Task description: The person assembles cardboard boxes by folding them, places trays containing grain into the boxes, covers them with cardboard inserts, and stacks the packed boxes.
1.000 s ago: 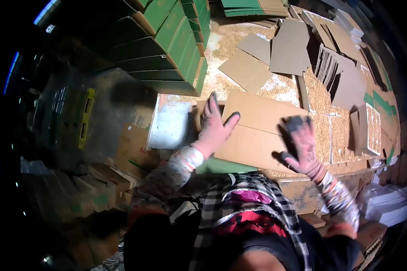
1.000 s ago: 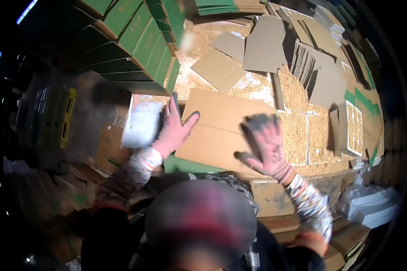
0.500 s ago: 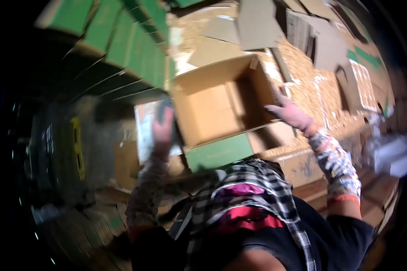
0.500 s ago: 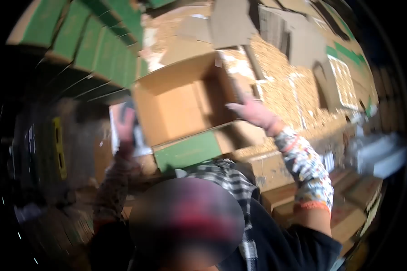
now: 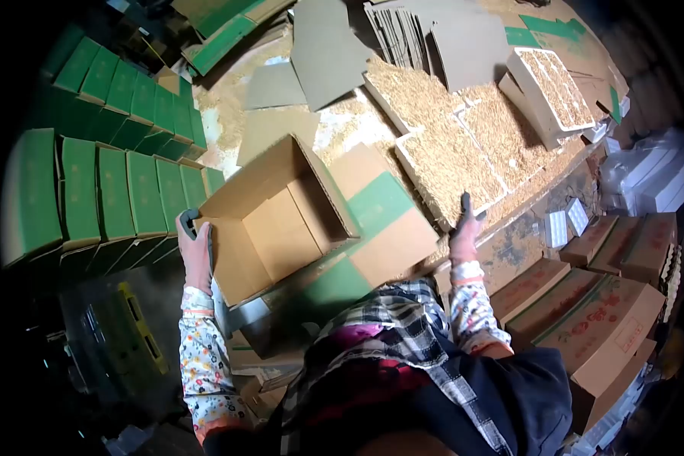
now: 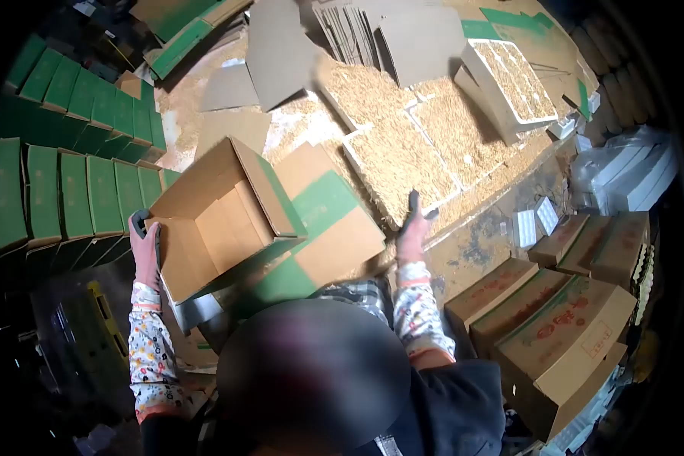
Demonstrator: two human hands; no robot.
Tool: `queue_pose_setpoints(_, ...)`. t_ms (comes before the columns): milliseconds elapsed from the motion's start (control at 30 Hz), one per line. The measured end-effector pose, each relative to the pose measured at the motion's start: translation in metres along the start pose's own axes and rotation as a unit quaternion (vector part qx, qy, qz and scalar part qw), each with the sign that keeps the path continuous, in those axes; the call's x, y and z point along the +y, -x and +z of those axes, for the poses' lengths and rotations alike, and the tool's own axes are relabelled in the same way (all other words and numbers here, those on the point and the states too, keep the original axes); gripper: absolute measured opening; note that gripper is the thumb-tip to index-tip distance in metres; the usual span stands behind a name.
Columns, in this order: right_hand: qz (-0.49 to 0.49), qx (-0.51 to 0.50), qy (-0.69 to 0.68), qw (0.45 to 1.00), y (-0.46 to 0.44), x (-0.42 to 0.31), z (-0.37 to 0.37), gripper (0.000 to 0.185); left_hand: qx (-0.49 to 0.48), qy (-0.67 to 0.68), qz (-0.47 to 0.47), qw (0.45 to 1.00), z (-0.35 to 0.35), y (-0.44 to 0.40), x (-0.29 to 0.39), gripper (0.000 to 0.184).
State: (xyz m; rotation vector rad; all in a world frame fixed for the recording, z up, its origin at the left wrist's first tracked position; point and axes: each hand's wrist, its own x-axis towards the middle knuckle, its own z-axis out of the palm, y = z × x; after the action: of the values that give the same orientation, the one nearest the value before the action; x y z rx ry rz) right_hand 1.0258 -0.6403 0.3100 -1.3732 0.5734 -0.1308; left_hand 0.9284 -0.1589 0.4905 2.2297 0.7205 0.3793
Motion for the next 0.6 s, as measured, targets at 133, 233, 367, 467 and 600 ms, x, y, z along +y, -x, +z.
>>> queue_pose_setpoints(133, -0.117, -0.138, 0.157, 0.971, 0.025, -0.05, -0.025, 0.073, 0.06, 0.08, -0.03, 0.994, 0.01, -0.005, 0.0, 0.031)
queue_pose_setpoints(233, -0.289, -0.18, 0.364, 0.867, 0.023, -0.074, -0.049, 0.078, 0.06, 0.283, -0.08, 0.954, 0.028, -0.015, -0.051, 0.048)
queue_pose_setpoints(367, -0.066, -0.377, -0.001, 0.924, 0.019, -0.158, -0.015, 0.056, -0.019, -0.043, 0.269, 0.962, 0.034, -0.019, -0.065, 0.058)
queue_pose_setpoints(467, 0.011, -0.462, 0.047, 0.886, 0.014, -0.227, 0.04, 0.046, -0.105, 0.338, -0.009, 0.935, 0.058, -0.017, 0.003, 0.043)
queue_pose_setpoints(600, -0.277, -0.613, 0.311, 0.671, 0.039, -0.294, 0.122, 0.046, -0.083, 0.589, -0.122, 0.794, 0.074, -0.018, 0.033, 0.047)
